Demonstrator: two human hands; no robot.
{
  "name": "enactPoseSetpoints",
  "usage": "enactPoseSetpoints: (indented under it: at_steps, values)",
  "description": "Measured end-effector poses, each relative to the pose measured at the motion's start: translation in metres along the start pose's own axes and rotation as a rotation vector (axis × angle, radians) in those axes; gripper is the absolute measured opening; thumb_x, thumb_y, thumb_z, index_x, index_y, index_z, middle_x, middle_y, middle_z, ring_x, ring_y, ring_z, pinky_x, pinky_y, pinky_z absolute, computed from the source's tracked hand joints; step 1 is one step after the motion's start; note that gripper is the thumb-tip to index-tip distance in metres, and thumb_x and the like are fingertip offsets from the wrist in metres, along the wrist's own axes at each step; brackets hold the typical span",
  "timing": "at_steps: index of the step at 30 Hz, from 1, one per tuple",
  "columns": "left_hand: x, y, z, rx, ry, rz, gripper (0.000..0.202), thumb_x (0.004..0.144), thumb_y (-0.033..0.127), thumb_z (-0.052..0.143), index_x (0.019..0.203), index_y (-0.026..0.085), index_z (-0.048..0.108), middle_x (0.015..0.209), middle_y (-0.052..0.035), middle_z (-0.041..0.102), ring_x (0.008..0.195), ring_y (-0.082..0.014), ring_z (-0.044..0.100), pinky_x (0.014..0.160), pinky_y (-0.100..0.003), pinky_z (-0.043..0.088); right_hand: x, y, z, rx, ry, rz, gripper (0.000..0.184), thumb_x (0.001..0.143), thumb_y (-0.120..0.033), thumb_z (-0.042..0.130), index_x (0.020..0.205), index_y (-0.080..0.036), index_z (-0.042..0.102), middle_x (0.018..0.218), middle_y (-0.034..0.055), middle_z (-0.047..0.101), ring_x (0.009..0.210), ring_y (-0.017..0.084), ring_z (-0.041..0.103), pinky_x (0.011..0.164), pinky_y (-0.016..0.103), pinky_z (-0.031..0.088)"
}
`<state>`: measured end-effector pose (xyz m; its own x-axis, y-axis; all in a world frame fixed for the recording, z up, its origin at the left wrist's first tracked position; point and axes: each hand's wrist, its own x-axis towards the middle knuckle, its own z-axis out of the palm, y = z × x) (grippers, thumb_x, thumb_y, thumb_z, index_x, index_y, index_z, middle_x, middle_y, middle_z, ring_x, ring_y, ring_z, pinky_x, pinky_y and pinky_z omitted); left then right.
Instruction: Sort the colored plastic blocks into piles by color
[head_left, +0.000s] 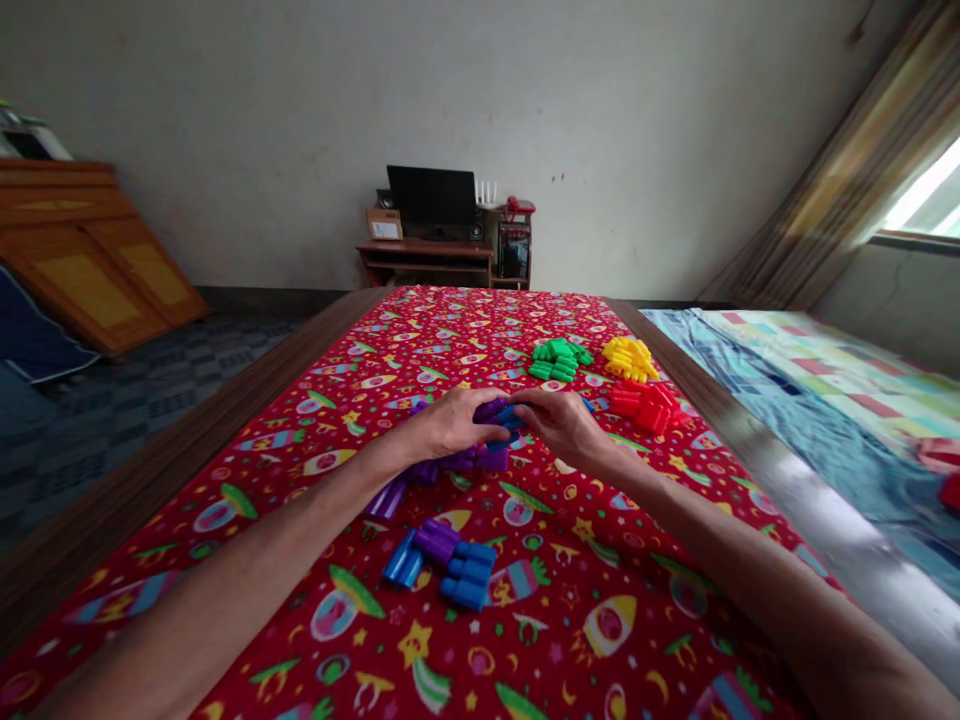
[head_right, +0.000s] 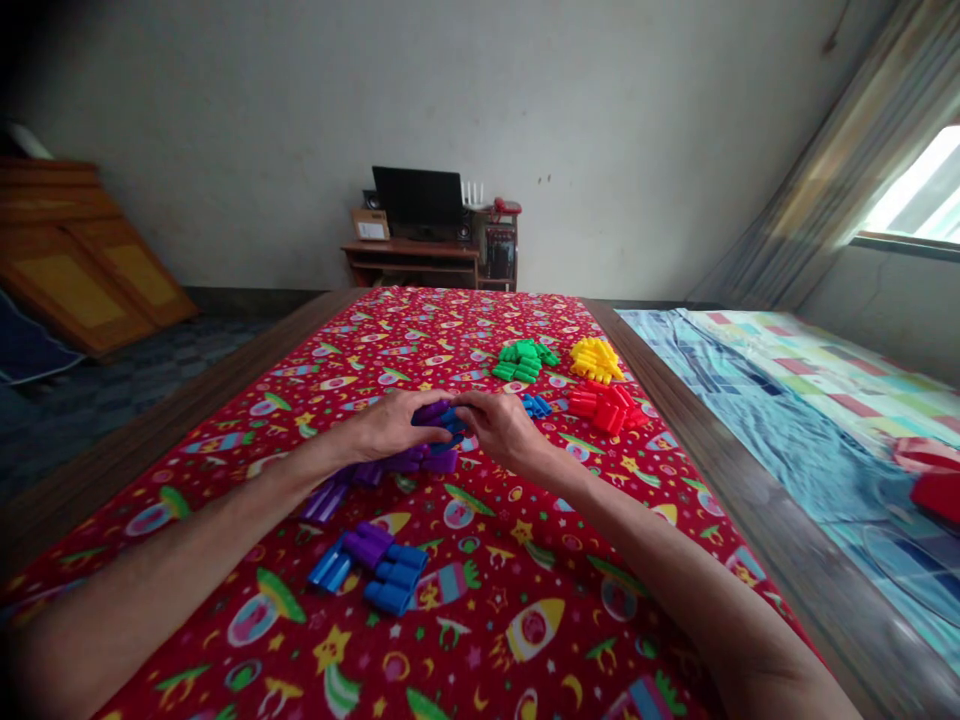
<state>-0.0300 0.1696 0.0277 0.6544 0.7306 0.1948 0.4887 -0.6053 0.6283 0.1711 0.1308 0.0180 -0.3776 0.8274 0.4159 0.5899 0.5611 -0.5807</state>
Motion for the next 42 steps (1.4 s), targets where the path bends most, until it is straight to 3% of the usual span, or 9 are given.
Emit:
enactPoseSetpoints:
  at_steps: [4, 11, 17, 21, 27, 32, 34, 38, 42]
  values:
    - [0.0, 0.007, 0.003, 0.014, 0.038, -0.034, 0.031, 0.071, 0.036, 0.07, 0.097, 0.021, 0.07, 0.081, 0.0019, 0.071, 0.072, -0.0183, 0.064, 0.066, -0.025, 0.047, 0.002, 0.005, -0.014, 0.005, -0.018, -0.05, 0.03, 0.091, -0.028, 0.048, 0.098, -0.012, 0.072, 0.068, 0.0032, 0.066, 0.056, 0.01, 0.052, 0.057, 0.02, 0.038]
    - [0.001, -0.005, -0.014, 0.124, 0.097, -0.061, 0.023, 0.07, 0.038, 0.07, 0.082, 0.019, 0.07, 0.068, 0.0026, 0.067, 0.062, -0.016, 0.058, 0.057, -0.023, 0.041, 0.007, 0.043, -0.059, -0.297, 0.245, 0.126, 0.031, 0.089, -0.028, 0.048, 0.099, -0.014, 0.073, 0.077, 0.0058, 0.071, 0.064, 0.015, 0.06, 0.059, 0.023, 0.039]
    - [0.002, -0.013, -0.015, 0.15, 0.11, -0.046, 0.025, 0.07, 0.043, 0.069, 0.077, 0.019, 0.07, 0.064, 0.0039, 0.066, 0.057, -0.0134, 0.056, 0.054, -0.022, 0.039, 0.003, 0.065, -0.055, -0.666, -0.02, 0.235, 0.03, 0.09, -0.021, 0.045, 0.099, -0.02, 0.074, 0.08, 0.0081, 0.072, 0.067, 0.017, 0.063, 0.058, 0.024, 0.033]
    - [0.003, -0.015, -0.013, 0.132, 0.134, -0.054, 0.028, 0.069, 0.039, 0.068, 0.089, 0.019, 0.072, 0.075, 0.0014, 0.072, 0.066, -0.0173, 0.062, 0.063, -0.024, 0.045, 0.003, 0.069, -0.041, -0.533, -0.134, 0.139, 0.032, 0.09, -0.019, 0.043, 0.097, -0.017, 0.075, 0.07, 0.0071, 0.069, 0.06, 0.014, 0.057, 0.055, 0.023, 0.031]
    - [0.004, -0.01, -0.011, 0.021, 0.151, -0.067, 0.041, 0.068, 0.032, 0.067, 0.108, 0.019, 0.07, 0.097, -0.0023, 0.073, 0.084, -0.0219, 0.066, 0.078, -0.03, 0.049, 0.004, 0.055, -0.045, -0.328, 0.055, 0.07, 0.037, 0.086, -0.015, 0.043, 0.11, -0.012, 0.072, 0.07, 0.0045, 0.068, 0.059, 0.012, 0.053, 0.056, 0.022, 0.033]
    - [0.004, -0.007, 0.003, -0.132, 0.249, -0.112, 0.038, 0.068, 0.041, 0.071, 0.098, 0.017, 0.069, 0.083, -0.0006, 0.07, 0.074, -0.0185, 0.062, 0.068, -0.027, 0.048, 0.003, 0.011, -0.031, -0.088, -0.02, -0.032, 0.035, 0.091, -0.034, 0.05, 0.111, -0.014, 0.071, 0.074, 0.0038, 0.07, 0.06, 0.011, 0.056, 0.058, 0.021, 0.037]
    - [0.005, -0.006, 0.009, -0.163, 0.274, -0.128, 0.037, 0.067, 0.045, 0.073, 0.09, 0.017, 0.068, 0.072, 0.0017, 0.066, 0.067, -0.0162, 0.059, 0.061, -0.025, 0.045, 0.002, -0.001, -0.023, -0.038, -0.047, -0.044, 0.034, 0.088, -0.033, 0.056, 0.113, -0.014, 0.069, 0.074, 0.0034, 0.07, 0.059, 0.011, 0.056, 0.058, 0.021, 0.038]
    - [0.005, -0.005, 0.017, -0.154, 0.262, -0.129, 0.032, 0.068, 0.046, 0.073, 0.077, 0.017, 0.065, 0.062, 0.004, 0.059, 0.059, -0.0138, 0.054, 0.053, -0.024, 0.04, 0.004, 0.002, -0.016, 0.061, -0.023, 0.069, 0.02, 0.081, -0.023, 0.061, 0.096, -0.013, 0.071, 0.069, 0.0017, 0.067, 0.059, 0.01, 0.055, 0.057, 0.02, 0.039]
    - [0.004, -0.005, 0.019, -0.139, 0.227, -0.095, 0.029, 0.069, 0.042, 0.074, 0.083, 0.018, 0.068, 0.069, 0.0015, 0.066, 0.067, -0.0173, 0.062, 0.061, -0.026, 0.046, 0.008, 0.014, -0.021, 0.17, -0.117, 0.124, 0.015, 0.079, -0.021, 0.057, 0.083, -0.014, 0.07, 0.067, -0.0002, 0.066, 0.058, 0.009, 0.055, 0.055, 0.019, 0.04]
